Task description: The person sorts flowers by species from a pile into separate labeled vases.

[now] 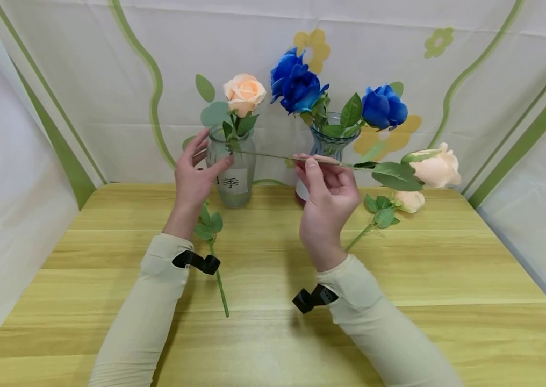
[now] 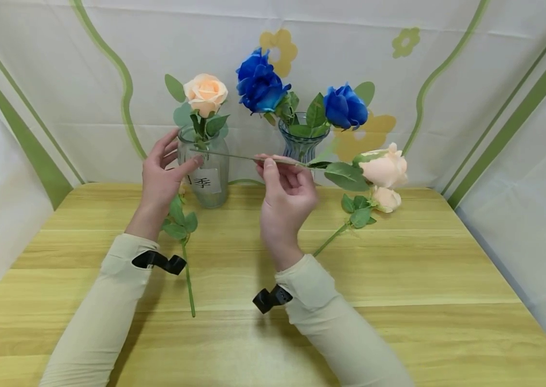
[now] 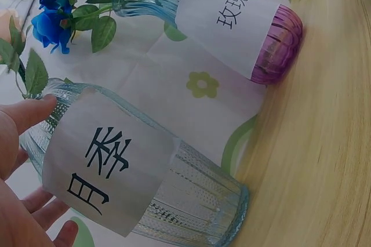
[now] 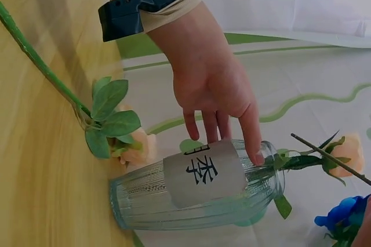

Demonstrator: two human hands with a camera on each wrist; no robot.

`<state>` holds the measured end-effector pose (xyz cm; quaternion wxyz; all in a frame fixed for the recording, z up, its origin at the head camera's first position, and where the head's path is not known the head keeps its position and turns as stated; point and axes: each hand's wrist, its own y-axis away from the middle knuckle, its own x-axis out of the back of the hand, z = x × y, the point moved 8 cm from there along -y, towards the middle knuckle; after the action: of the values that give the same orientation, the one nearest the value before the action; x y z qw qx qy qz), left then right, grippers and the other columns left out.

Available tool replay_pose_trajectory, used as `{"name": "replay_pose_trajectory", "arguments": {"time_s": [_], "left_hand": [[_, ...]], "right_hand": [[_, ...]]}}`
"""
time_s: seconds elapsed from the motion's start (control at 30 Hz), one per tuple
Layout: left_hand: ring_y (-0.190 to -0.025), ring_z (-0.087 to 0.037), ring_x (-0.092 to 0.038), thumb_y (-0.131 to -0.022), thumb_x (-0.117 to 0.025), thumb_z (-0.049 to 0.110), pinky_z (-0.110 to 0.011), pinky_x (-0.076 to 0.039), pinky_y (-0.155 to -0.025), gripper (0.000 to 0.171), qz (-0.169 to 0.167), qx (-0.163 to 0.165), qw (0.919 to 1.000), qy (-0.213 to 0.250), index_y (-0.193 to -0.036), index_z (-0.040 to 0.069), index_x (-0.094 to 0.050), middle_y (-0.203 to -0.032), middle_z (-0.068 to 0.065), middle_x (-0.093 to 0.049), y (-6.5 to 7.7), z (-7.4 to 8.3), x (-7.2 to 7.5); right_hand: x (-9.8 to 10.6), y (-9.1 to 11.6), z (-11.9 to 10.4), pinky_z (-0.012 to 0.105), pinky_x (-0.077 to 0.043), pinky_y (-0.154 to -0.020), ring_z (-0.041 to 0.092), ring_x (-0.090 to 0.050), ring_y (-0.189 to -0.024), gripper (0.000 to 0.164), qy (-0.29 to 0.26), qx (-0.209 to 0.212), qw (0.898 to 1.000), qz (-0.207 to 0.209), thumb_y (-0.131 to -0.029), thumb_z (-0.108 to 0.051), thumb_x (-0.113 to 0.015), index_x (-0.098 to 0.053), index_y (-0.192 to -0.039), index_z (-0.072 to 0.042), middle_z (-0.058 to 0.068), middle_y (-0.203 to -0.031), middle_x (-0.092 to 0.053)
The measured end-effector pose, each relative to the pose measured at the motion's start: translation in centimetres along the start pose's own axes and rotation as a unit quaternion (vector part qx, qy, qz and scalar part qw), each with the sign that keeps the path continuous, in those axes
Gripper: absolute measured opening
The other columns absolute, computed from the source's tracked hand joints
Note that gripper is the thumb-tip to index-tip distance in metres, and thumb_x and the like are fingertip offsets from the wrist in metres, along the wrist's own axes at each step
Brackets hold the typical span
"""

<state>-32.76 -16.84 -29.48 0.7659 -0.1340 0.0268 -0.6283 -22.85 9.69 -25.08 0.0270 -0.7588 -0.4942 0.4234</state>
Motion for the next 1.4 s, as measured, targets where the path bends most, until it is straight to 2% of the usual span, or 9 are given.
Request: {"name": "replay_pose_trajectory", "arguments": {"time_s": [0.23, 0.53, 0.8, 1.03, 1.13, 1.4], "left_hand": [[-0.149, -0.025, -0.045, -0.091, -0.086, 0.032, -0.051, -0.035, -0.121, 0.074, -0.002, 0.0, 1.0, 0.0, -0.156, 0.041, -0.051, -0.164, -0.002, -0.047, 0.0, 0.1, -0.1], [-0.15, -0.025, -0.044, -0.091, -0.086, 0.034, -0.052, -0.035, -0.122, 0.075, -0.003, -0.001, 1.0, -0.004, -0.156, 0.041, -0.05, -0.164, -0.002, -0.046, 0.1, 0.1, 0.0], [-0.151, -0.027, -0.044, -0.091, -0.086, 0.033, -0.056, -0.033, -0.123, 0.076, -0.004, -0.009, 0.9999, 0.001, -0.157, 0.039, -0.05, -0.164, -0.003, -0.046, 0.1, 0.0, 0.0], [-0.151, -0.027, -0.044, -0.091, -0.086, 0.034, -0.055, -0.033, -0.123, 0.075, -0.004, -0.01, 0.9999, 0.002, -0.157, 0.039, -0.05, -0.164, -0.003, -0.046, 0.1, 0.1, 0.0], [-0.151, -0.027, -0.044, -0.091, -0.086, 0.034, -0.055, -0.033, -0.123, 0.075, -0.003, -0.01, 0.9999, 0.0, -0.157, 0.039, -0.05, -0.164, -0.003, -0.046, 0.1, 0.1, 0.0], [-0.151, -0.026, -0.044, -0.091, -0.086, 0.034, -0.054, -0.033, -0.124, 0.075, -0.003, -0.008, 1.0, -0.005, -0.157, 0.04, -0.05, -0.165, -0.002, -0.046, 0.1, 0.1, 0.0]], "right_hand": [[-1.8, -0.1, 0.1, 0.037, -0.066, -0.086, 0.024, -0.081, -0.09, 0.01, -0.002, 0.024, 1.0, -0.006, -0.095, 0.006, -0.073, -0.071, -0.101, 0.0, 0.013, -0.097, -0.08], [-2.7, -0.7, 2.0, 0.037, -0.066, -0.088, 0.022, -0.081, -0.088, 0.008, 0.026, -0.016, 0.999, 0.031, -0.093, 0.003, -0.077, -0.073, -0.098, -0.002, 0.01, -0.095, -0.08], [-3.1, -1.9, 3.0, 0.033, -0.066, -0.085, 0.02, -0.081, -0.086, 0.008, 0.063, -0.028, 0.995, 0.065, -0.093, 0.0, -0.078, -0.072, -0.098, -0.001, 0.011, -0.094, -0.078], [-3.4, -2.7, 3.7, 0.032, -0.066, -0.083, 0.017, -0.08, -0.081, 0.009, 0.07, -0.033, 0.993, 0.083, -0.092, 0.003, -0.078, -0.071, -0.093, -0.003, 0.009, -0.089, -0.077], [-3.7, -2.6, 3.7, 0.032, -0.066, -0.083, 0.017, -0.08, -0.081, 0.009, 0.072, -0.025, 0.994, 0.078, -0.092, 0.003, -0.078, -0.071, -0.094, -0.002, 0.009, -0.089, -0.077], [-5.0, -1.6, 3.2, 0.033, -0.066, -0.086, 0.02, -0.08, -0.087, 0.007, 0.1, 0.007, 0.994, 0.031, -0.094, 0.0, -0.077, -0.071, -0.098, 0.001, 0.015, -0.096, -0.078]]}}
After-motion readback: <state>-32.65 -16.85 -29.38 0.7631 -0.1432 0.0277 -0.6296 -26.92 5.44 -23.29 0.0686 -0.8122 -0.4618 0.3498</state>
